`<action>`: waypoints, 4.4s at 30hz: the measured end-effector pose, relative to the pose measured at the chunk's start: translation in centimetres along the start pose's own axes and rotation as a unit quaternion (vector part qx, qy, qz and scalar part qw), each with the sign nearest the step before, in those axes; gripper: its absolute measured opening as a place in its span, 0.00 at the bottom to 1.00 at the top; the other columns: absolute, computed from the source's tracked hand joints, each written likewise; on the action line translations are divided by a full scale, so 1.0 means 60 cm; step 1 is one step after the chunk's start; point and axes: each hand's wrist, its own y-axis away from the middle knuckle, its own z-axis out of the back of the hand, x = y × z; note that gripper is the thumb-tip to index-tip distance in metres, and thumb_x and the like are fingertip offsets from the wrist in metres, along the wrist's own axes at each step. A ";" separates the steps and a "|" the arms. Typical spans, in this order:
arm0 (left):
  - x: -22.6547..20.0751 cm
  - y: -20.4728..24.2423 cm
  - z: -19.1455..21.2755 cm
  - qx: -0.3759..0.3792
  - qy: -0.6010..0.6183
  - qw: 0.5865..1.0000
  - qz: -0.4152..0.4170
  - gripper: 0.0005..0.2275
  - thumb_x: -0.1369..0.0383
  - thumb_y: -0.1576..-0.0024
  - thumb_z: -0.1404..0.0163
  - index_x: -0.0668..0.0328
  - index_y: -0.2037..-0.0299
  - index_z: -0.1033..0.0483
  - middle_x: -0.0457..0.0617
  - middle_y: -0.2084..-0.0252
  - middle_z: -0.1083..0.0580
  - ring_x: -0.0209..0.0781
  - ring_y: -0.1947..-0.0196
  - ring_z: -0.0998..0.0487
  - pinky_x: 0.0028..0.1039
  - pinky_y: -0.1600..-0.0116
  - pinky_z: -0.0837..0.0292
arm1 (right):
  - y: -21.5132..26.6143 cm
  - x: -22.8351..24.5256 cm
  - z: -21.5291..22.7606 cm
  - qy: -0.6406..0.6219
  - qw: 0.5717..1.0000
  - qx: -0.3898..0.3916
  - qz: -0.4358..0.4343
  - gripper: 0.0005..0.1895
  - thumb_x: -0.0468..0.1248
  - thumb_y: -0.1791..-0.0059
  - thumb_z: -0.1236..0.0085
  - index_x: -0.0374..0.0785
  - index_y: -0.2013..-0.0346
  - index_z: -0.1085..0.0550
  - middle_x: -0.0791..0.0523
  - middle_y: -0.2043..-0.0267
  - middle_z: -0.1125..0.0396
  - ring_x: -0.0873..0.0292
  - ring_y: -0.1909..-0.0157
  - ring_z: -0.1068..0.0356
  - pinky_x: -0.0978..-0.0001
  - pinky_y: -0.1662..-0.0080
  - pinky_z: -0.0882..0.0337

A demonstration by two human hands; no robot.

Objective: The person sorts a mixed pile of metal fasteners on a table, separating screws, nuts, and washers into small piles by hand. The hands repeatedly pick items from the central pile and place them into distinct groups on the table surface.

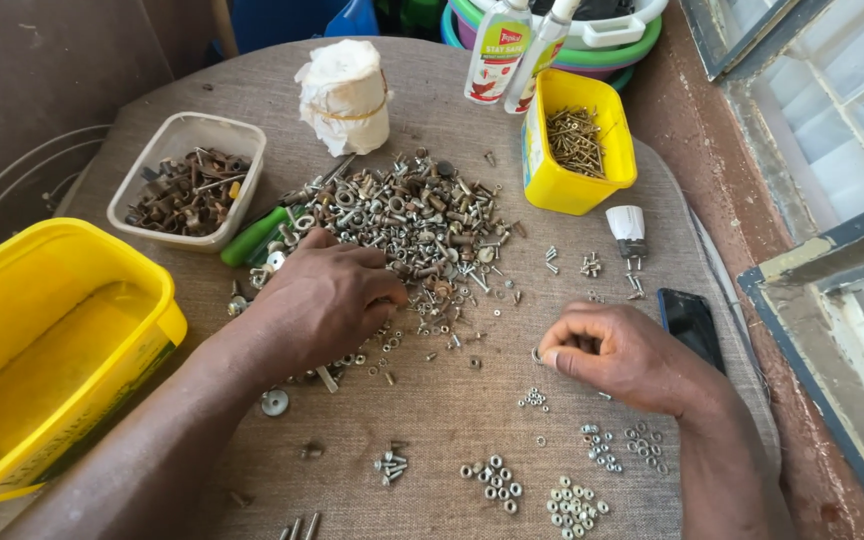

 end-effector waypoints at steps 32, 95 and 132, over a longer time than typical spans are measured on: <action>0.012 -0.005 -0.010 -0.020 0.001 1.000 -0.008 0.10 0.58 0.35 0.50 0.45 0.54 0.15 0.44 0.63 0.19 0.41 0.56 0.17 0.41 0.40 0.36 | 0.006 0.025 -0.011 0.037 0.996 0.061 -0.045 0.12 0.33 0.51 0.44 0.40 0.67 0.12 0.55 0.70 0.24 0.61 0.69 0.33 0.63 0.64 0.27; 0.029 0.002 0.008 -0.091 0.057 0.994 -0.027 0.05 0.62 0.38 0.44 0.47 0.61 0.15 0.43 0.68 0.22 0.42 0.63 0.18 0.39 0.48 0.33 | -0.078 0.071 -0.121 0.164 0.979 -0.045 0.114 0.10 0.43 0.47 0.40 0.46 0.57 0.15 0.59 0.71 0.31 0.65 0.72 0.32 0.72 0.69 0.28; -0.027 0.006 0.019 0.051 0.003 0.998 -0.034 0.11 0.61 0.32 0.54 0.51 0.55 0.17 0.46 0.64 0.21 0.43 0.57 0.17 0.41 0.40 0.36 | -0.051 0.054 -0.084 0.073 0.976 -0.140 0.153 0.06 0.39 0.53 0.35 0.44 0.74 0.21 0.58 0.76 0.31 0.60 0.71 0.25 0.64 0.69 0.23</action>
